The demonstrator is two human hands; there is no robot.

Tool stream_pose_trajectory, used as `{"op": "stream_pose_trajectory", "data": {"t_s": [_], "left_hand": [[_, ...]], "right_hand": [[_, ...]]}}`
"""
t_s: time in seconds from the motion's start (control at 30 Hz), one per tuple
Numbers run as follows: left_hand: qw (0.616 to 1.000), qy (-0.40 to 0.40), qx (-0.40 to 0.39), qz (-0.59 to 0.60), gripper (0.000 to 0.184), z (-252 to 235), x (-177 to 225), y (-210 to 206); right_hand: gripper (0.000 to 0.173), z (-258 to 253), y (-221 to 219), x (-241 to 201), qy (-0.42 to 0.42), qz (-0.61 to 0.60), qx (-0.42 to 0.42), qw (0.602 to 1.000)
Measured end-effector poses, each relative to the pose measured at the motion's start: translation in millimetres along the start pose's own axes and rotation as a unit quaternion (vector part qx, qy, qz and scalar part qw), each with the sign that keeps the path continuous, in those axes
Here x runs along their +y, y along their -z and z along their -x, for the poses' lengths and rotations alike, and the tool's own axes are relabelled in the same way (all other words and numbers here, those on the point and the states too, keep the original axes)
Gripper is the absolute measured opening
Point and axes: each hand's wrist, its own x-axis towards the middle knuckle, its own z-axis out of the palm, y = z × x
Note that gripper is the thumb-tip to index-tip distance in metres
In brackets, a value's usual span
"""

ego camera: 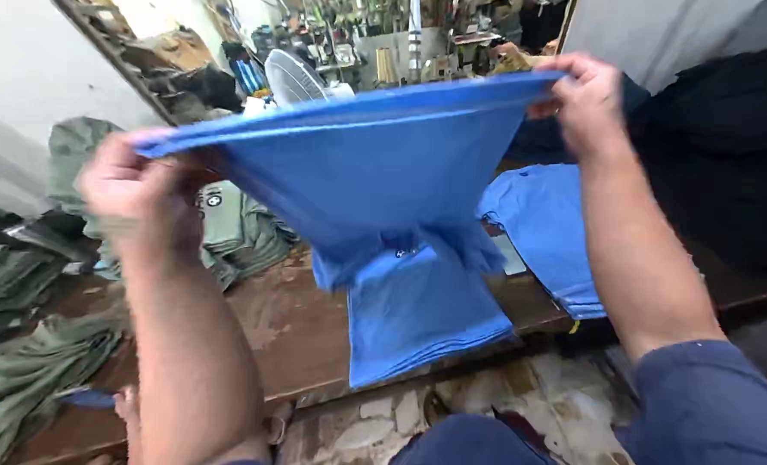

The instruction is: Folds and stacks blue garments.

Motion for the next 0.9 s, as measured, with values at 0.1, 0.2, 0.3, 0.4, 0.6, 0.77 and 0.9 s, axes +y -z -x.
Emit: {"op": "stream_pose_trajectory", "data": {"t_s": [0.1,0.2,0.3,0.4,0.6,0.77,0.9], "left_hand": [[0.995,-0.103,0.0,0.008,0.022,16,16,9],[0.995,-0.044,0.079,-0.03,0.021,84,0,-29],[0.985,0.131,0.11,-0.018,0.008,162,-52,-58],[0.934,0.333,0.123,0.02,0.015,226,-91,-77],[0.812,0.575,0.012,-0.1,0.024,333,-140,-74],[0.748,0.652,-0.04,-0.117,0.028,340,-135,-69],[0.807,0.576,-0.065,-0.112,0.028,349,-148,-55]], "right_hand": [[0.028,23,12,-20,0.1,0.035,0.003,0.994],[0.027,80,9,15,0.045,0.067,-0.05,0.996],[0.031,151,-8,84,-0.109,0.024,-0.081,0.99],[0.034,215,-30,136,-0.247,0.008,-0.069,0.966],[0.03,309,-62,177,-0.502,0.088,-0.092,0.855],[0.03,334,-54,193,-0.517,0.117,-0.13,0.838],[0.029,316,-51,194,-0.509,0.192,-0.227,0.808]]}}
